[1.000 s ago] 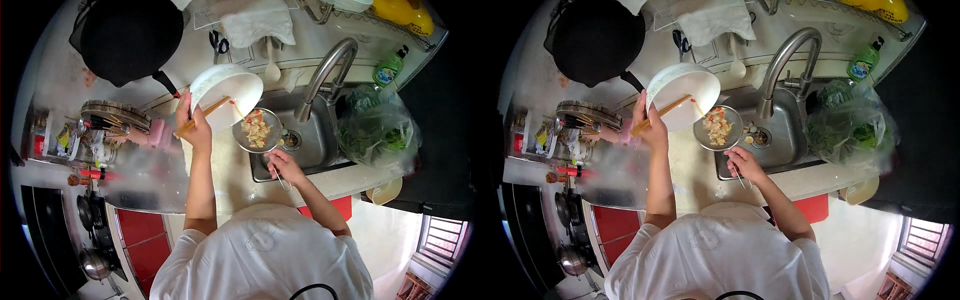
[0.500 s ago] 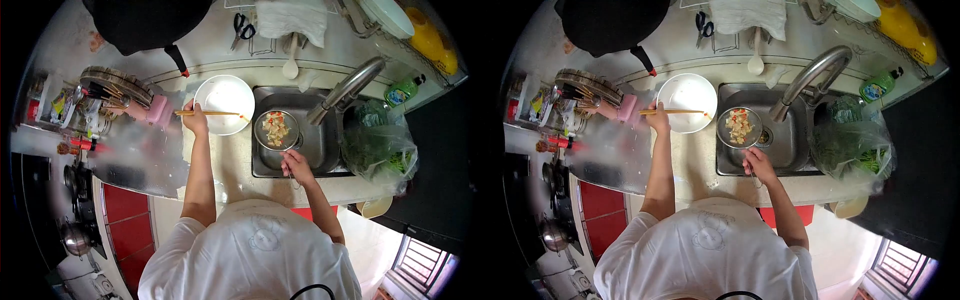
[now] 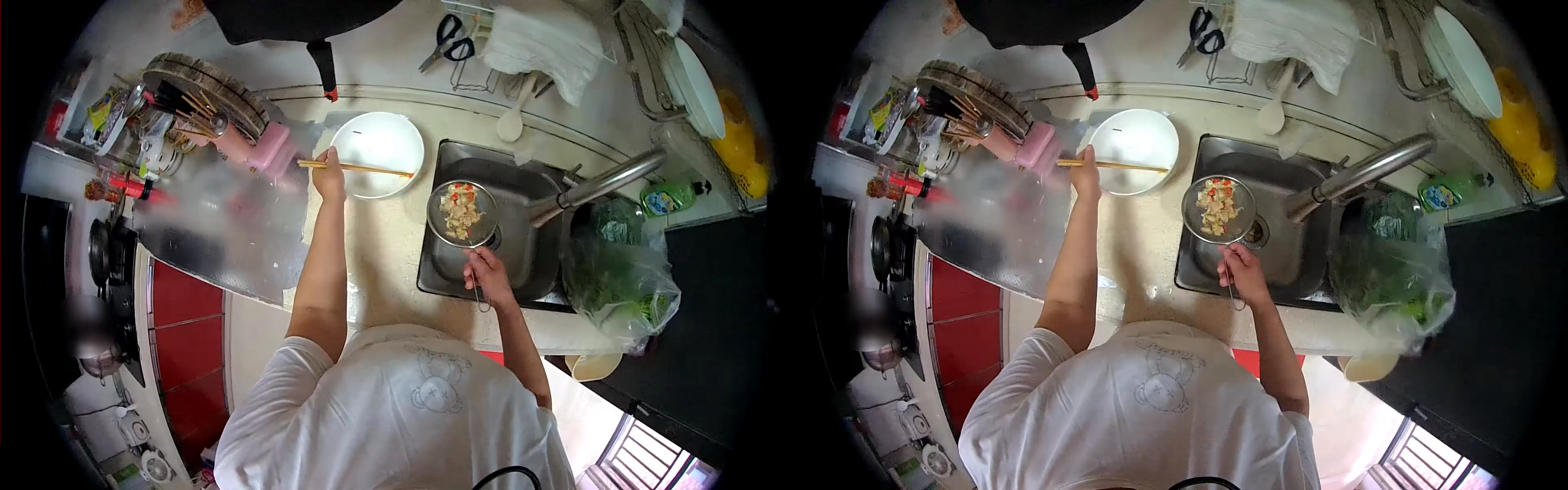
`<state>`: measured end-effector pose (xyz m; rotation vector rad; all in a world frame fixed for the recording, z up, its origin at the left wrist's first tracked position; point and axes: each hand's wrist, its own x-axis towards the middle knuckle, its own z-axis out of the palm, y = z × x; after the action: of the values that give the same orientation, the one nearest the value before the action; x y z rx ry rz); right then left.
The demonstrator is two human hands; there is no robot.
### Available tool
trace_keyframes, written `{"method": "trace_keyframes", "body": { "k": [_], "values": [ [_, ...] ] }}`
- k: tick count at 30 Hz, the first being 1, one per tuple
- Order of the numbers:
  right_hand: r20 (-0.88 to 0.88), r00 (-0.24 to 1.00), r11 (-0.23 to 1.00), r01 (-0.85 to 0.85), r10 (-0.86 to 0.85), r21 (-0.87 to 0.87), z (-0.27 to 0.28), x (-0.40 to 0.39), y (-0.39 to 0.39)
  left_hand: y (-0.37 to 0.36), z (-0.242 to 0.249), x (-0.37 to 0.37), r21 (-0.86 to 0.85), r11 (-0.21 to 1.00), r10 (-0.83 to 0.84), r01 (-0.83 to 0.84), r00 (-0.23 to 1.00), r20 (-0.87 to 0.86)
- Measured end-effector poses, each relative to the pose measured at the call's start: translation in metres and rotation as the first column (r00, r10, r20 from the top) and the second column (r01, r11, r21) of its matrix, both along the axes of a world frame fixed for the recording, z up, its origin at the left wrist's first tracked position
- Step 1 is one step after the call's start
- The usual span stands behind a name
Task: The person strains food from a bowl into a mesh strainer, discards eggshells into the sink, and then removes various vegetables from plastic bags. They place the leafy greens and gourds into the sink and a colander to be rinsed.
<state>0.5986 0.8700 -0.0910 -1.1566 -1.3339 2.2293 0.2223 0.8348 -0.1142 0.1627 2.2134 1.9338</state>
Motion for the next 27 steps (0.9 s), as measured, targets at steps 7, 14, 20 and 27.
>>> {"method": "trace_keyframes", "body": {
  "k": [7, 14, 20, 27],
  "values": [
    [0.079, 0.997, 0.999, 0.014, -0.017, 0.037, 0.001, -0.014, 0.006, -0.019, 0.046, 0.032, -0.38, 0.925, -0.204, 0.008, 0.853, -0.48],
    [0.132, 0.991, 0.995, 0.006, -0.019, 0.102, 0.015, -0.032, 0.008, -0.008, 0.047, 0.058, 0.053, 0.949, -0.305, 0.311, 0.947, -0.106],
    [0.092, 0.995, 0.991, 0.037, -0.05, 0.131, 0.015, -0.039, 0.007, -0.005, 0.055, 0.081, -0.038, 0.924, -0.382, 0.38, 0.916, -0.118],
    [0.093, 0.994, 0.98, 0.038, -0.057, 0.194, 0.01, -0.048, 0.014, 0.002, 0.041, 0.09, 0.054, 0.918, -0.379, 0.392, 0.911, -0.16]
  ]
}}
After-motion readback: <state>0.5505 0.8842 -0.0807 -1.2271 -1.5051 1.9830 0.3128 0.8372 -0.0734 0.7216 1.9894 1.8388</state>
